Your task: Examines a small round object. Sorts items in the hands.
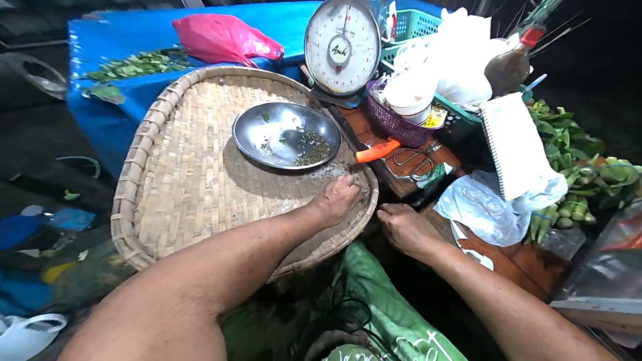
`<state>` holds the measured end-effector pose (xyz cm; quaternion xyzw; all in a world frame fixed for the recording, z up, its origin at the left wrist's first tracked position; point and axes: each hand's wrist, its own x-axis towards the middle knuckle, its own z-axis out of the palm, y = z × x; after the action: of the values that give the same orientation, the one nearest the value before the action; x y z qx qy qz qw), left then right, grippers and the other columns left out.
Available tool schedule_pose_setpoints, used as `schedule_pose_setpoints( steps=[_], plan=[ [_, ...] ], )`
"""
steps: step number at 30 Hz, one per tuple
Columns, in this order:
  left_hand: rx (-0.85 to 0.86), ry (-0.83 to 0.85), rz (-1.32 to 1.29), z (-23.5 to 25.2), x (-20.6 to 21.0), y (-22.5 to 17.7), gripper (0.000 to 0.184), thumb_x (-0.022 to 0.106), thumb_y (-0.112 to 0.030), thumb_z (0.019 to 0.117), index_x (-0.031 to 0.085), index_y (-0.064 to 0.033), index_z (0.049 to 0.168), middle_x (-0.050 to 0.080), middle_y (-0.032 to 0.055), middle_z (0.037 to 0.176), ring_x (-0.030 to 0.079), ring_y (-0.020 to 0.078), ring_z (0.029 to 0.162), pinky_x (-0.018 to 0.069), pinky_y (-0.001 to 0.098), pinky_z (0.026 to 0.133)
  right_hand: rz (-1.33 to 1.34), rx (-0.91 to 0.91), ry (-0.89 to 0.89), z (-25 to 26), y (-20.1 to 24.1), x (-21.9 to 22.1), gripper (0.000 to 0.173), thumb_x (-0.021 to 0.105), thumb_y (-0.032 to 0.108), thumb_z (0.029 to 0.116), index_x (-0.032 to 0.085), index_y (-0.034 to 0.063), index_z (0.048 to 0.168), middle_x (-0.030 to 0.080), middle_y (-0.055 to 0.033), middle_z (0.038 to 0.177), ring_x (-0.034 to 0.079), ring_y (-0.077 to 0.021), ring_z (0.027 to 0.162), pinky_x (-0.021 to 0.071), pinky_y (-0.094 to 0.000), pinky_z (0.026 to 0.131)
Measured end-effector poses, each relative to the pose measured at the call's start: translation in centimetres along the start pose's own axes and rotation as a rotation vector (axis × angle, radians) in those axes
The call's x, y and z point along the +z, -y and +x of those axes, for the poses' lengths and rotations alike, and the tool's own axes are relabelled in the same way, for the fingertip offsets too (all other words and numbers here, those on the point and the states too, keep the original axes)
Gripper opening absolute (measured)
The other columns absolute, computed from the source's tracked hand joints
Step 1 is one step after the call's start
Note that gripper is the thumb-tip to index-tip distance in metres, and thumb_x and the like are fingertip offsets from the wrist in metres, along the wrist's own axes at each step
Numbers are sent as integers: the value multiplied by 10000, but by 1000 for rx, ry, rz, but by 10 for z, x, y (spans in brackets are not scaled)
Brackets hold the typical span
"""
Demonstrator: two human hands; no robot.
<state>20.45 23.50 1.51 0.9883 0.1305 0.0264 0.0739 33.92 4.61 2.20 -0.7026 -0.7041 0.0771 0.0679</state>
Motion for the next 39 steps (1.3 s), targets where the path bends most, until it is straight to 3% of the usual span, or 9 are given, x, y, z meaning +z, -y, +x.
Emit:
schedule_pose_setpoints(
  steps=[15, 18, 21, 24, 26, 28, 31, 34, 39],
  plan=[
    [-65, 250, 88, 9, -34, 2, 496, 390, -417, 1090, 671, -9, 1103, 695, 204, 998, 692, 392, 975, 542, 587, 846, 32, 22, 34, 3, 0, -3, 333, 436, 129, 1050, 652, 4, 1270, 634, -193, 1351, 591, -323, 1296, 420, -468, 1129],
    [-170, 14, -23, 14, -78, 2, 480, 407, -372, 1093, 672, 28, 1090, 694, 248, 1001, 683, 441, 999, 520, 637, 879, 51, 30, 41, 2, 0, -4, 332, 454, 116, 1038, 653, 0, 1278, 629, -204, 1357, 586, -340, 1298, 420, -480, 1127],
    [-343, -377, -342, 5, -129, 1, 514, 377, -340, 1105, 640, 94, 1029, 651, 258, 907, 661, 402, 899, 510, 573, 856, 53, 32, 54, 2, 1, -7, 332, 488, 97, 1023, 644, -6, 1298, 616, -217, 1377, 578, -348, 1312, 413, -493, 1131],
    [-587, -825, -1024, -11, -155, -1, 416, 380, -408, 1096, 514, -85, 872, 388, -20, 604, 375, 95, 465, 366, 256, 451, 43, 35, 46, 2, 1, -8, 325, 511, 88, 1010, 649, -7, 1288, 626, -212, 1361, 583, -353, 1305, 424, -498, 1125],
    [-661, -1052, -1559, -34, -168, -15, 374, 351, -448, 1093, 418, -206, 817, 322, -93, 548, 285, 25, 395, 274, 180, 373, 61, 44, 63, 2, 1, -8, 343, 503, 101, 1018, 647, 1, 1313, 613, -206, 1393, 570, -352, 1324, 415, -500, 1135],
    [-615, -1256, -1925, -60, -164, -27, 409, 315, -456, 1093, 411, -223, 770, 348, -91, 525, 313, 22, 380, 290, 165, 366, 102, 43, 23, 3, -3, -6, 338, 489, 141, 1029, 670, 23, 1288, 631, -177, 1385, 591, -332, 1307, 431, -495, 1126],
    [-548, -1424, -2310, -96, -141, -49, 392, 317, -411, 1086, 437, -195, 782, 441, -53, 574, 432, 35, 429, 381, 153, 405, 244, 16, -91, 2, -6, -1, 286, 526, 168, 1028, 726, 34, 1182, 702, -152, 1255, 680, -286, 1160, 517, -481, 1032],
    [-464, -1428, -2487, -121, -115, -62, 393, 274, -380, 1086, 539, -145, 914, 617, 19, 806, 650, 129, 718, 569, 259, 664, 289, -60, -175, -3, 1, -12, 260, 543, 166, 1027, 743, 24, 1115, 734, -147, 1145, 714, -251, 1060, 557, -440, 965],
    [-381, -1326, -2540, -130, -95, -67, 620, 169, -483, 1086, 561, -59, 1311, 656, 109, 1260, 644, 249, 1172, 520, 425, 994, 136, -253, -406, -1, 41, -54, 297, 520, 237, 1028, 763, 65, 1029, 759, -98, 994, 724, -239, 968, 569, -411, 890]
  ],
)
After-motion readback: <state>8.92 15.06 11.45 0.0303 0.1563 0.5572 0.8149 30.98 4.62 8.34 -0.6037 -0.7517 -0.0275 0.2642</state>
